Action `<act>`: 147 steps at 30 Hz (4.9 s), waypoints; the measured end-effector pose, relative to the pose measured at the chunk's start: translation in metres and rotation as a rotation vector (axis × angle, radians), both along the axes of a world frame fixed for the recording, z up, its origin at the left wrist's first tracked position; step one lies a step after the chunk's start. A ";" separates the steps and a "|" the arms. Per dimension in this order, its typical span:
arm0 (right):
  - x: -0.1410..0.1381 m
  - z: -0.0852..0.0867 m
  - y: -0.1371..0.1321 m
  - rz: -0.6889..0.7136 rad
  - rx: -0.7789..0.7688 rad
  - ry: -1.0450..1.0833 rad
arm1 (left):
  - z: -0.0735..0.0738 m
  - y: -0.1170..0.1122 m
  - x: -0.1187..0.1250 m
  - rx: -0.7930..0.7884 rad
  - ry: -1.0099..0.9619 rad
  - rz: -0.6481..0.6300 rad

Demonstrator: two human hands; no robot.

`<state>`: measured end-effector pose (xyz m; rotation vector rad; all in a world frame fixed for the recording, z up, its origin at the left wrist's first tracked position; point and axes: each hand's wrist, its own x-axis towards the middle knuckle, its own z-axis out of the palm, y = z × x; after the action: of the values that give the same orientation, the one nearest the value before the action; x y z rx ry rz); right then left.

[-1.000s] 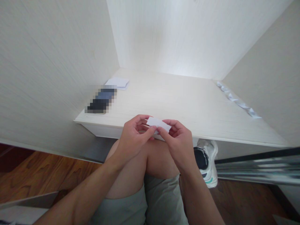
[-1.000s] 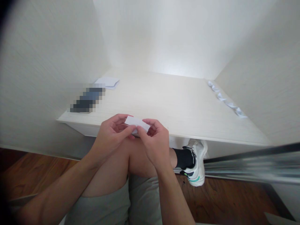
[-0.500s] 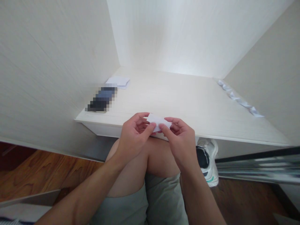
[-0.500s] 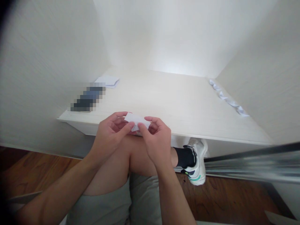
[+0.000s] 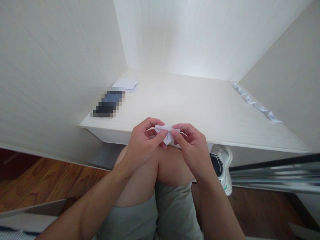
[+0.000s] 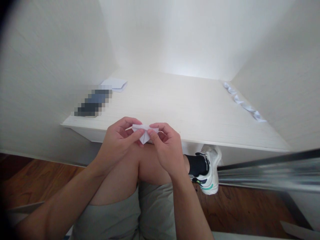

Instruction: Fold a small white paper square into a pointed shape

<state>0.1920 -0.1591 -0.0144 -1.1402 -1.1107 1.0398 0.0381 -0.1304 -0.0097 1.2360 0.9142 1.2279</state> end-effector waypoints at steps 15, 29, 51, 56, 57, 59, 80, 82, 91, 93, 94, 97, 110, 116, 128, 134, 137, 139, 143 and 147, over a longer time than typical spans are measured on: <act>-0.007 -0.004 -0.002 -0.139 -0.026 -0.038 | -0.005 0.001 -0.001 -0.038 -0.017 -0.017; -0.012 -0.006 -0.004 -0.113 0.227 -0.348 | -0.005 0.002 -0.003 -0.098 -0.144 0.060; -0.027 -0.004 -0.004 -0.298 -0.044 -0.051 | -0.006 -0.008 0.001 0.078 0.067 0.193; -0.024 -0.003 -0.007 -0.288 -0.040 -0.092 | -0.004 -0.009 -0.002 0.109 0.100 0.188; -0.024 -0.002 -0.007 -0.277 -0.034 -0.088 | -0.004 -0.009 -0.003 0.113 0.106 0.190; -0.023 -0.001 -0.008 -0.264 -0.023 -0.072 | -0.003 -0.009 -0.003 0.116 0.113 0.201; -0.008 -0.004 -0.026 -0.189 0.027 -0.302 | 0.006 -0.016 -0.040 0.032 0.194 0.094; -0.011 -0.004 -0.028 -0.173 0.035 -0.274 | 0.008 -0.018 -0.044 0.039 0.198 0.074; -0.034 0.014 -0.042 -0.259 0.314 -0.262 | 0.006 -0.047 -0.034 0.255 0.191 0.162; -0.039 0.018 -0.046 -0.251 0.386 -0.355 | 0.008 -0.052 -0.035 0.350 0.260 0.185; -0.041 0.020 -0.049 -0.246 0.417 -0.404 | 0.010 -0.054 -0.036 0.399 0.290 0.195; -0.046 0.027 -0.054 -0.229 0.484 -0.514 | 0.017 -0.058 -0.043 0.506 0.336 0.195; -0.067 0.034 -0.053 -0.149 0.602 -0.393 | 0.032 -0.065 -0.064 0.683 0.236 0.289; -0.065 0.039 -0.046 -0.013 0.477 -0.231 | 0.034 -0.064 -0.071 0.582 0.180 0.209; -0.056 0.041 -0.033 0.139 0.372 -0.324 | 0.038 -0.060 -0.084 0.296 0.213 0.169; -0.055 0.042 -0.029 0.135 0.488 -0.599 | 0.036 -0.055 -0.093 0.538 0.403 0.161; -0.060 0.034 -0.026 0.148 0.519 -0.631 | 0.035 -0.053 -0.103 0.693 0.544 0.180; -0.066 0.025 -0.023 0.166 0.515 -0.606 | 0.033 -0.053 -0.113 0.712 0.638 0.182; -0.081 0.007 -0.020 0.241 0.483 -0.538 | 0.027 -0.056 -0.132 0.696 0.740 0.149; -0.092 -0.002 -0.018 0.275 0.473 -0.510 | 0.022 -0.058 -0.144 0.696 0.761 0.140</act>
<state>0.0996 -0.1770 -0.0169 -0.8969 -1.8472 0.6379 -0.1056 -0.1889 0.0118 2.3253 1.1592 1.2385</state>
